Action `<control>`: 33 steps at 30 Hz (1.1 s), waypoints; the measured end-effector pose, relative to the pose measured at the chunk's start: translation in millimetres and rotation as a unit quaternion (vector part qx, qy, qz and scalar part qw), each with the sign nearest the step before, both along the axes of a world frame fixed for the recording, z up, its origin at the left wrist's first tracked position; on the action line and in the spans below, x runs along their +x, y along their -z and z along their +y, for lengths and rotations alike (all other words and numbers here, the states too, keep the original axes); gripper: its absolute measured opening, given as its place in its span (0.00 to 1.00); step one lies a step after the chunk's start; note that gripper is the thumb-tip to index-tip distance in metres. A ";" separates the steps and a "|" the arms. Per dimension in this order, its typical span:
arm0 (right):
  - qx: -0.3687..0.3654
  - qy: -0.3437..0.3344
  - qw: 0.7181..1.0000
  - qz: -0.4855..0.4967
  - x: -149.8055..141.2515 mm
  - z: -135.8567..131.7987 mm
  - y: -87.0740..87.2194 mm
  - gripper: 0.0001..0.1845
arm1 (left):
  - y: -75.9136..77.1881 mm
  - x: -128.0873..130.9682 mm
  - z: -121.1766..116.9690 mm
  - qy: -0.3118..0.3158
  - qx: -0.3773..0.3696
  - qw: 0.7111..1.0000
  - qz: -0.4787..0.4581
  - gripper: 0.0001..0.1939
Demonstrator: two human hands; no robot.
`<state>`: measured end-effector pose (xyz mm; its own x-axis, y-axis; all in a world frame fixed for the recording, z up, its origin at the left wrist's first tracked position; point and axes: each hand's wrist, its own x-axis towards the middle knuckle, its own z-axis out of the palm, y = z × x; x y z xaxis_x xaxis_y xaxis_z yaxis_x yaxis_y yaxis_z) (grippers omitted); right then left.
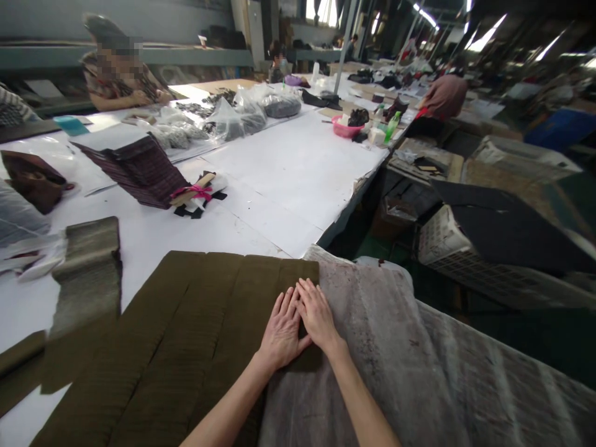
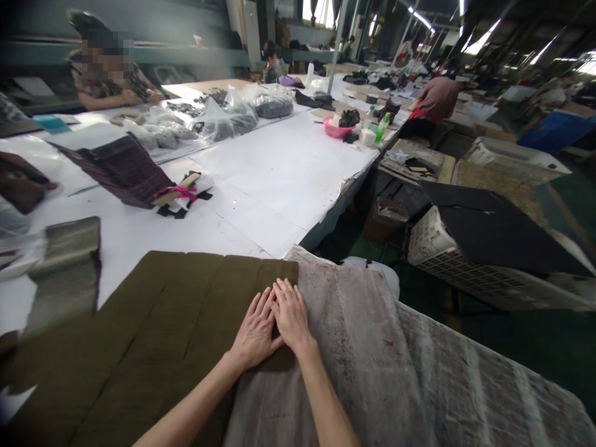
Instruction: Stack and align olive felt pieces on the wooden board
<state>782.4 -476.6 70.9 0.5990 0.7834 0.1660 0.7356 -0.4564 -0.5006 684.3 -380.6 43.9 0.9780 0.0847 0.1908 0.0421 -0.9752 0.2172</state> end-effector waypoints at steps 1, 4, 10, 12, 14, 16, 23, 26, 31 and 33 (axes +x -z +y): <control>-0.016 -0.041 0.999 -0.012 10.6 5.9 5.6 0.24 | 0.7 0.2 -0.2 -0.001 -0.002 1.000 0.003 0.45; -0.053 -0.102 0.992 -0.048 38.5 19.4 19.0 0.26 | 2.8 0.9 -1.0 -0.013 -0.009 1.000 0.011 0.47; -0.091 -0.063 0.989 -0.102 88.4 25.7 25.8 0.32 | -2.1 1.2 -1.5 -0.018 -0.016 1.000 0.017 0.48; -0.094 -0.022 0.990 -0.105 102.7 28.4 20.4 0.30 | -4.8 1.0 -1.4 -0.016 -0.018 1.000 0.015 0.47; -0.089 -0.014 0.990 -0.107 105.3 35.5 14.7 0.29 | -5.1 0.6 -1.2 -0.018 -0.020 1.000 0.011 0.47; -0.082 -0.063 0.989 -0.110 92.3 46.5 14.0 0.29 | -2.4 0.0 -1.1 -0.017 -0.020 1.000 0.012 0.48; -0.098 -0.236 0.964 -0.078 75.2 77.6 34.1 0.27 | 2.9 -0.5 -1.6 -0.020 -0.013 1.000 0.015 0.47; -0.143 -0.127 0.977 -0.096 116.4 74.0 22.6 0.30 | -0.7 0.7 -1.7 -0.018 -0.003 1.000 0.005 0.47; -0.093 -0.067 0.978 -0.171 128.9 53.8 10.1 0.30 | -0.8 0.7 -0.9 -0.006 -0.010 1.000 -0.004 0.42; -0.094 -0.100 0.975 -0.177 120.5 46.0 15.4 0.29 | -0.8 -0.2 -1.1 -0.005 -0.013 1.000 -0.007 0.41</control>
<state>902.9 -430.5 55.5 0.3635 0.9148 0.1759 0.9303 -0.3465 -0.1206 684.1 -381.7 44.7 0.9743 0.1003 0.2015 0.0493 -0.9686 0.2437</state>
